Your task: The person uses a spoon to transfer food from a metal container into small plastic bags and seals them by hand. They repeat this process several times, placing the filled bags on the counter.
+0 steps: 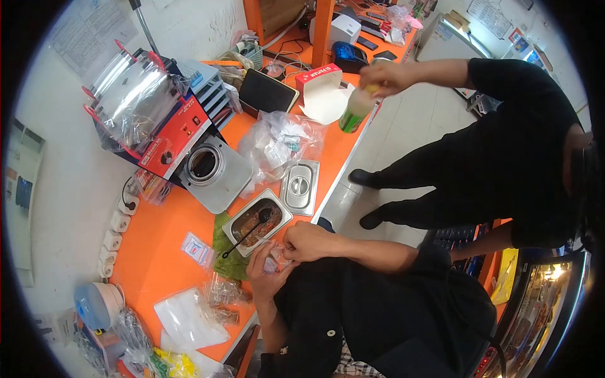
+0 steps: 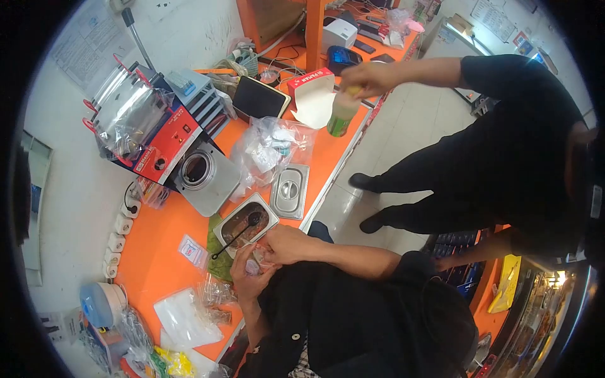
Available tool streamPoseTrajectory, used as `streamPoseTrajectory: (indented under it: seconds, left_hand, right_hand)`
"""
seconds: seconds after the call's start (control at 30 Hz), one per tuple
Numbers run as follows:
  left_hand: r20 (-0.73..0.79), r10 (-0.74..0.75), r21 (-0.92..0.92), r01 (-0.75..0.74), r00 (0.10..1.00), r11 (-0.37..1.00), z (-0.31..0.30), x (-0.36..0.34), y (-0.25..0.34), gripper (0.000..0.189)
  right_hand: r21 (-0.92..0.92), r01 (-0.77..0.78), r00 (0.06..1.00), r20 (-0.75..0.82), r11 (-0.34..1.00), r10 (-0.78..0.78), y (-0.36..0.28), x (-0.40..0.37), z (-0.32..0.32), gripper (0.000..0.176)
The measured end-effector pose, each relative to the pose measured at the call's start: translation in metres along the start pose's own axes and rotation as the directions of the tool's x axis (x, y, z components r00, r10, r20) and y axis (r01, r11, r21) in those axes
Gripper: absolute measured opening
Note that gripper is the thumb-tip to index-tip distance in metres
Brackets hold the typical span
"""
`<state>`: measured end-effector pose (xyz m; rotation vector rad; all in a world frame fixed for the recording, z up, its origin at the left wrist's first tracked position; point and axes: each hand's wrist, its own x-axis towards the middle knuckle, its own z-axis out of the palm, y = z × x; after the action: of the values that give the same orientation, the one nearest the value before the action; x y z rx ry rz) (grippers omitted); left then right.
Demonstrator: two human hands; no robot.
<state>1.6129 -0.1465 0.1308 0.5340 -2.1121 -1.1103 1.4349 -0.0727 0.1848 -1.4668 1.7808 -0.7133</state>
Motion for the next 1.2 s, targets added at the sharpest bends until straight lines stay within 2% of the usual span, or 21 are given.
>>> streamPoseTrajectory:
  seconds: [0.1, 0.23, 0.63, 0.73, 0.8, 0.83, 0.9, 0.93, 0.97, 1.03, 1.07, 1.1, 1.13, 1.2]
  left_hand:
    - [0.020, -0.002, 0.035, 0.001, 1.000, 0.999, 0.002, 0.000, 0.000, 0.070]
    - [0.028, 0.031, 0.050, -0.032, 0.999, 0.998, 0.003, -0.001, -0.004, 0.069]
    - [-0.019, 0.034, 0.014, -0.034, 0.999, 0.999, 0.000, 0.003, 0.000, 0.046]
    - [-0.026, 0.042, 0.022, -0.041, 0.999, 0.999, -0.002, 0.001, -0.001, 0.044]
    - [-0.052, -0.012, 0.063, 0.015, 0.999, 0.998, -0.006, -0.004, -0.005, 0.045]
    - [-0.059, -0.023, 0.069, 0.027, 0.998, 0.997, -0.010, -0.007, -0.005, 0.045]
    - [-0.109, -0.114, 0.001, 0.115, 0.987, 0.993, -0.019, -0.013, -0.007, 0.047]
    - [-0.117, -0.125, 0.008, 0.126, 0.985, 0.992, -0.024, -0.020, -0.012, 0.047]
    - [-0.158, -0.161, -0.035, 0.158, 0.974, 0.987, -0.028, -0.029, -0.020, 0.048]
    - [-0.225, -0.227, -0.105, 0.208, 0.947, 0.972, -0.039, -0.042, -0.023, 0.047]
    - [-0.246, -0.251, -0.092, 0.235, 0.936, 0.968, -0.041, -0.047, -0.025, 0.047]
    - [-0.269, -0.290, -0.142, 0.260, 0.918, 0.955, -0.042, -0.052, -0.029, 0.049]
    - [-0.294, -0.325, -0.189, 0.279, 0.899, 0.942, -0.047, -0.057, -0.034, 0.050]
    - [-0.331, -0.304, -0.134, 0.274, 0.893, 0.952, -0.056, -0.052, -0.023, 0.049]
  right_hand:
    - [0.041, -0.034, 0.998, 0.061, 0.999, 0.032, 0.005, 0.001, 0.001, 0.028]
    - [0.010, -0.039, 0.998, 0.053, 0.999, 0.039, 0.009, 0.001, 0.004, 0.029]
    - [-0.047, -0.094, 0.993, 0.062, 0.994, 0.097, 0.015, 0.008, 0.001, 0.021]
    - [-0.031, -0.055, 0.996, 0.067, 0.998, 0.057, 0.015, 0.010, 0.000, 0.028]
    - [-0.022, -0.052, 0.988, 0.145, 0.998, 0.054, 0.011, 0.012, -0.006, 0.043]
    - [-0.020, -0.047, 0.986, 0.159, 0.999, 0.049, 0.017, 0.015, -0.007, 0.043]
    - [0.106, -0.112, 0.993, 0.054, 0.988, 0.107, 0.042, 0.023, -0.005, 0.060]
    - [0.114, -0.195, 0.981, 0.017, 0.974, 0.194, 0.054, 0.027, -0.006, 0.066]
    - [0.107, -0.166, 0.981, -0.085, 0.980, 0.175, 0.071, 0.031, -0.002, 0.064]
    - [0.075, -0.284, 0.949, -0.119, 0.956, 0.291, 0.087, 0.038, -0.004, 0.069]
    - [0.094, -0.281, 0.945, -0.149, 0.955, 0.292, 0.098, 0.044, 0.001, 0.076]
    - [0.105, -0.255, 0.945, -0.183, 0.961, 0.271, 0.098, 0.049, 0.002, 0.073]
    - [0.093, -0.193, 0.935, -0.284, 0.977, 0.212, 0.095, 0.051, 0.005, 0.064]
    - [0.026, -0.041, 0.885, -0.463, 0.999, 0.048, 0.081, 0.057, 0.006, 0.043]
